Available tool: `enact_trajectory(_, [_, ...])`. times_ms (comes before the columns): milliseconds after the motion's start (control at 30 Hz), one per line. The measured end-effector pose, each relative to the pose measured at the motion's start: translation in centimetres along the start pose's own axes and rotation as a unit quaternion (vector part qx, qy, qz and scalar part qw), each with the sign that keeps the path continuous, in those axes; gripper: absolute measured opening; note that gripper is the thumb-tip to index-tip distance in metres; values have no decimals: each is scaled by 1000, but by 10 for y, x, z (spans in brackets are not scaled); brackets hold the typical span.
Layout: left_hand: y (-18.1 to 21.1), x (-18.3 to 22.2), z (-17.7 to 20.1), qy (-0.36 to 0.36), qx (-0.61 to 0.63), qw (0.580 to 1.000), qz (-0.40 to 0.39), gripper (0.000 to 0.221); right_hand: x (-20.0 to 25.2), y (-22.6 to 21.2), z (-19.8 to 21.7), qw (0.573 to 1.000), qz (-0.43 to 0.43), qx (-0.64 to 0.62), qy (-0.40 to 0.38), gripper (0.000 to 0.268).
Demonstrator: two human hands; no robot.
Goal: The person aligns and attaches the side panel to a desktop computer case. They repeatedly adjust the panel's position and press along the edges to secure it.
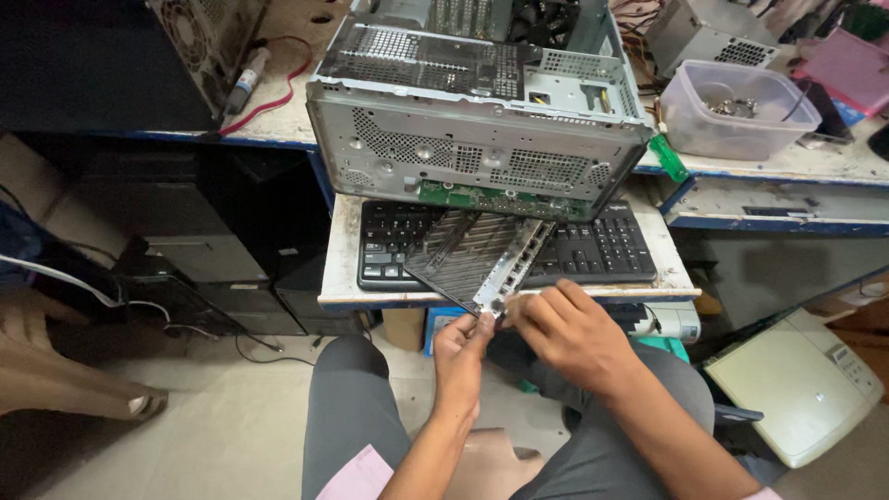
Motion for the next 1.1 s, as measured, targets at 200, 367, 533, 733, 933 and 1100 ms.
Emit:
enact_trajectory(200, [31,3,-6,10,12,997,73,29,-4,0,24,998,-25,8,52,43])
enact_trajectory(367, [37,2,-4,3,-29,997,72,29,-6,42,27,967,-185,-153,80,41])
enact_trajectory(533, [74,11,0,32,-259,964,-61,24,4,66,14,913,-274,-289,84,41])
enact_trajectory(733, [170,46,-51,-12,-641,675,-365,36,6,71,5,926,-220,-298,74,49])
enact_trajectory(933, [183,24,-83,-167,-653,659,-334,34,-4,64,-15,916,-196,-348,19,56])
enact_trajectory(1100, [178,23,-86,-208,-682,625,-316,33,-4,59,-29,918,-176,-355,-16,61])
Point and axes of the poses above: each hand's wrist, its own x-axis away from the middle knuckle, its own z-axis out of the back of the hand, y = z × x, the point moved 9 cm from there along -x, towards the middle knuckle, and after that the axes turned 11 degrees about -y, right-handed, at the moved point
